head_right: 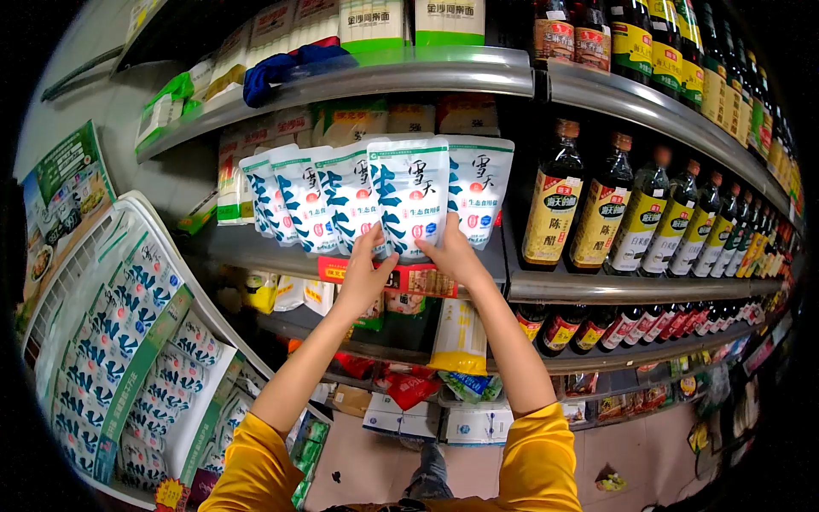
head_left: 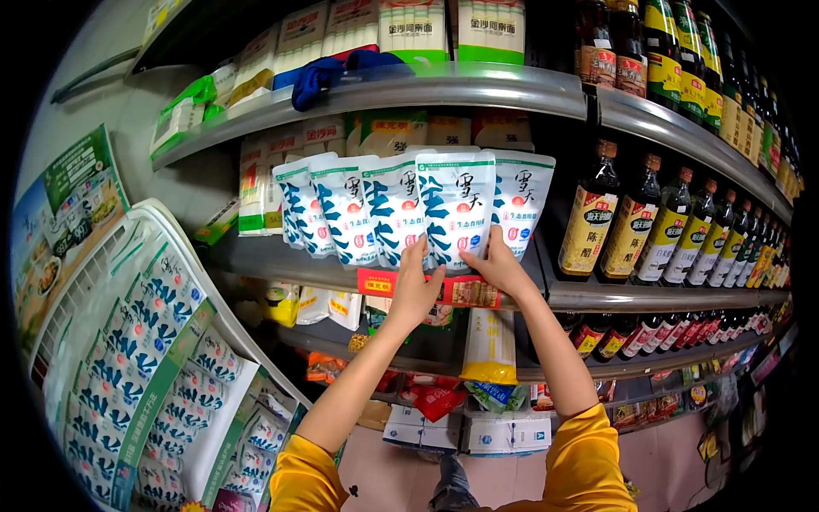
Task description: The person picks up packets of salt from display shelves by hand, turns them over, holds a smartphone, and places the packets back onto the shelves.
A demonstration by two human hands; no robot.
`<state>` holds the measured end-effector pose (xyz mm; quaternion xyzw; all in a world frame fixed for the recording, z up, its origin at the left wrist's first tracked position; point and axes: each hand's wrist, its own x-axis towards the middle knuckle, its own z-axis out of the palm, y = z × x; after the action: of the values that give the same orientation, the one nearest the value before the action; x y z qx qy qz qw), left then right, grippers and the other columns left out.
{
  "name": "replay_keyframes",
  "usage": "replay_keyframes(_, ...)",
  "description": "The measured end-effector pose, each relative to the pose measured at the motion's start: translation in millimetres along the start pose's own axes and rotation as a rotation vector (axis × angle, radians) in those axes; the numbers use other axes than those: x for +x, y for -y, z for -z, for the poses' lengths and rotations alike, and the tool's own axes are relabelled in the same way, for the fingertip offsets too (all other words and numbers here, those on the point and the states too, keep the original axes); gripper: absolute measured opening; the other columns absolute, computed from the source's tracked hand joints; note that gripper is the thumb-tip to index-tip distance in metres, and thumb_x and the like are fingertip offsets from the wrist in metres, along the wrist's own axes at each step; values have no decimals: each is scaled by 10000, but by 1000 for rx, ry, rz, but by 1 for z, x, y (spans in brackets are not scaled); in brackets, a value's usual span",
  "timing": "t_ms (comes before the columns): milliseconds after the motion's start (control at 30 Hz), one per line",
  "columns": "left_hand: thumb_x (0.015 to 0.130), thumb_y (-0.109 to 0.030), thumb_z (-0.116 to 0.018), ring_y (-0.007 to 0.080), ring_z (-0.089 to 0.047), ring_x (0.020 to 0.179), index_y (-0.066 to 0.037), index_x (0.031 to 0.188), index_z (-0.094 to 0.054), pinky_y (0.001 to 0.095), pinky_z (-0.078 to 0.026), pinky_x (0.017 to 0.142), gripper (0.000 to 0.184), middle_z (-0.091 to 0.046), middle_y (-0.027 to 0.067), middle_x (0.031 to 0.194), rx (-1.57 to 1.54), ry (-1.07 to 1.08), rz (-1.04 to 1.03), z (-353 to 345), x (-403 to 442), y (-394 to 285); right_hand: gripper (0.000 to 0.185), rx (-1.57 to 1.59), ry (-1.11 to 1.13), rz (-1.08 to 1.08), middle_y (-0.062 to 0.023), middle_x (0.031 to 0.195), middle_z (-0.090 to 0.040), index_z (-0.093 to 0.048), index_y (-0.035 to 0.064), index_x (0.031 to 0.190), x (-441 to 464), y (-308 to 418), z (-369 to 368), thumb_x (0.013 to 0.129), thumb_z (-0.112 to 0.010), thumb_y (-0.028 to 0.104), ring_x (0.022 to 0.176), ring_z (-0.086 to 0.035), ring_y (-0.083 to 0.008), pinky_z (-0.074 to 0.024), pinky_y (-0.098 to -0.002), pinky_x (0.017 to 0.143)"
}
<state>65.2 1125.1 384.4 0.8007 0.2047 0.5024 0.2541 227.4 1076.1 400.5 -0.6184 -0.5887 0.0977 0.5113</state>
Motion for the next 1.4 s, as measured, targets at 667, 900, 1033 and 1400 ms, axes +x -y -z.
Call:
replay_keyframes(667, 755, -95, -528, 340, -402, 1084, 85, 1175, -309, 348, -330, 899, 506, -392, 264, 1165, -35, 7, -9, 2, -5, -14, 568, -307, -194, 138, -254, 1051, -487, -321, -69, 1142, -21, 22, 16, 722, -605, 187, 978, -497, -341, -404, -356, 804)
replay_keyframes(900, 796, -55, -463, 242, -560, 890, 2, 1083, -440, 316, -428, 734, 294, -578, 139, 971, -130, -144, -51, 62, -28, -65, 361, -171, -106, 368, -193, 1132, -462, -419, -24, 1121, -59, 125, 11, 845, -458, 206, 1050, -460, -292, -344, -328, 875)
replay_keyframes(1033, 760, -64, -480, 334, -521, 801, 31, 937, -494, 366, -417, 676, 201, -549, 172, 890, 149, -161, -66, 113, -55, -91, 319, -1, 127, 577, -179, 1094, -477, -445, -22, 1099, -66, 169, -43, 857, -415, 184, 1036, -444, -297, -323, -320, 891)
replay_keyframes(1400, 684, -128, -521, 373, -521, 763, 16, 783, -534, 417, -424, 645, 175, -553, 200, 791, 614, -466, 232, 267, -180, -117, 309, 420, 692, 871, -184, 1043, -468, -440, -21, 1060, -128, 283, -195, 869, -378, 214, 992, -450, -320, -345, -344, 856)
